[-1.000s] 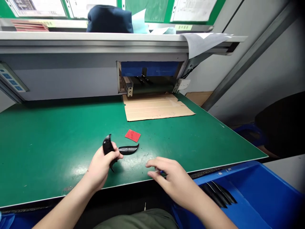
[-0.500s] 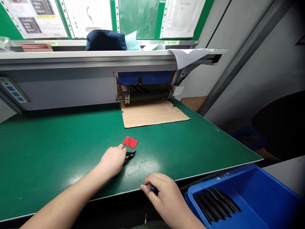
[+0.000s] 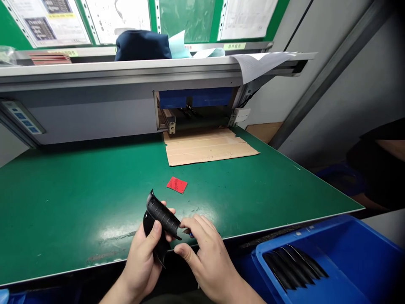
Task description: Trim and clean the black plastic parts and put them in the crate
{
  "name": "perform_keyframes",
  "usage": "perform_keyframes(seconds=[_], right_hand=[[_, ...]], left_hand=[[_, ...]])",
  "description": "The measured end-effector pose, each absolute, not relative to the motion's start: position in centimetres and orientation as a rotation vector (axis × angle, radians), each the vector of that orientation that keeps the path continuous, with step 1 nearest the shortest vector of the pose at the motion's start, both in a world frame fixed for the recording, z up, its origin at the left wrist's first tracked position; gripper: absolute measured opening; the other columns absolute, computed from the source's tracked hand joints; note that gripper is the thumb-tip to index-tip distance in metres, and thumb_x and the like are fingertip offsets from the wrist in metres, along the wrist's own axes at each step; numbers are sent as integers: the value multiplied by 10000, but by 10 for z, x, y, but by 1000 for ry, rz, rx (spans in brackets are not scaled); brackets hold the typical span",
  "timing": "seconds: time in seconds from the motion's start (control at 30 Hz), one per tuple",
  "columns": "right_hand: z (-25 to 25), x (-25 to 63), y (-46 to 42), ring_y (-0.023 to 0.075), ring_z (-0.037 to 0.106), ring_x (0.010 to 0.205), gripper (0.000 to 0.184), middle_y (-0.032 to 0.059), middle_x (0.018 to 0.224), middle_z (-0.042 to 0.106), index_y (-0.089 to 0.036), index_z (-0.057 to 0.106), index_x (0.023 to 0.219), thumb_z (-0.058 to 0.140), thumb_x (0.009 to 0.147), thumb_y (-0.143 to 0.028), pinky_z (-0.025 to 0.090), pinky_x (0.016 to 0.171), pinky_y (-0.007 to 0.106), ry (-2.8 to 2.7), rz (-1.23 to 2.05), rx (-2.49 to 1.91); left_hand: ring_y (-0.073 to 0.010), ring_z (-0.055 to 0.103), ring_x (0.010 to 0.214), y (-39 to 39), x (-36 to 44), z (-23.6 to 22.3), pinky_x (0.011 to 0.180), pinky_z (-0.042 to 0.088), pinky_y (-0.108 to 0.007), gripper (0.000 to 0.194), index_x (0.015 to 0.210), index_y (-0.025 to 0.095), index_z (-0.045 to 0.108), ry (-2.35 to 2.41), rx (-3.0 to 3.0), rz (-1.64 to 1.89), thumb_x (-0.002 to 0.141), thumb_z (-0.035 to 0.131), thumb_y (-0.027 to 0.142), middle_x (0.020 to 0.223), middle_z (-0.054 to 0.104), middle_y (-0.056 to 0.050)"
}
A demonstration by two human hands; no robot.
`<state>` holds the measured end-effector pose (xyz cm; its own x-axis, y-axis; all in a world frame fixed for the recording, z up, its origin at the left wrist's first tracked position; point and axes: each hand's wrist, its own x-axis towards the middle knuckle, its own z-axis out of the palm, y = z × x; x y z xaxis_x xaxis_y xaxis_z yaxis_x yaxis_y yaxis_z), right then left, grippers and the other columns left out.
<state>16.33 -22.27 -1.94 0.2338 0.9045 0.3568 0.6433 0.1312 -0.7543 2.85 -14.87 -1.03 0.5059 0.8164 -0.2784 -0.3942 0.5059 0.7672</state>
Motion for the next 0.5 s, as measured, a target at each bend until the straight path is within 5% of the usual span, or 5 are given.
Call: perform_keyframes(seconds=[0.37, 0.5], right_hand=[[-11, 152, -229, 230, 437, 740, 799, 53, 822, 500, -182, 582, 947, 56, 895, -782, 269, 662, 336, -1556, 163, -1735], [-9, 152, -226, 212, 399, 687, 804, 41, 746, 464, -183, 532, 747, 18, 878, -787, 226, 623, 316, -1628, 106, -1777]], left_hand=[[-130, 578, 672, -174, 9, -5, 685, 552, -284, 485, 1126, 280, 628, 697, 584, 901, 678, 803, 339, 1097, 655, -60], [-114, 557, 634, -171, 6, -12, 655, 553, -278, 480, 1108, 290, 639, 684, 600, 914, 664, 813, 347, 1084, 663, -56]])
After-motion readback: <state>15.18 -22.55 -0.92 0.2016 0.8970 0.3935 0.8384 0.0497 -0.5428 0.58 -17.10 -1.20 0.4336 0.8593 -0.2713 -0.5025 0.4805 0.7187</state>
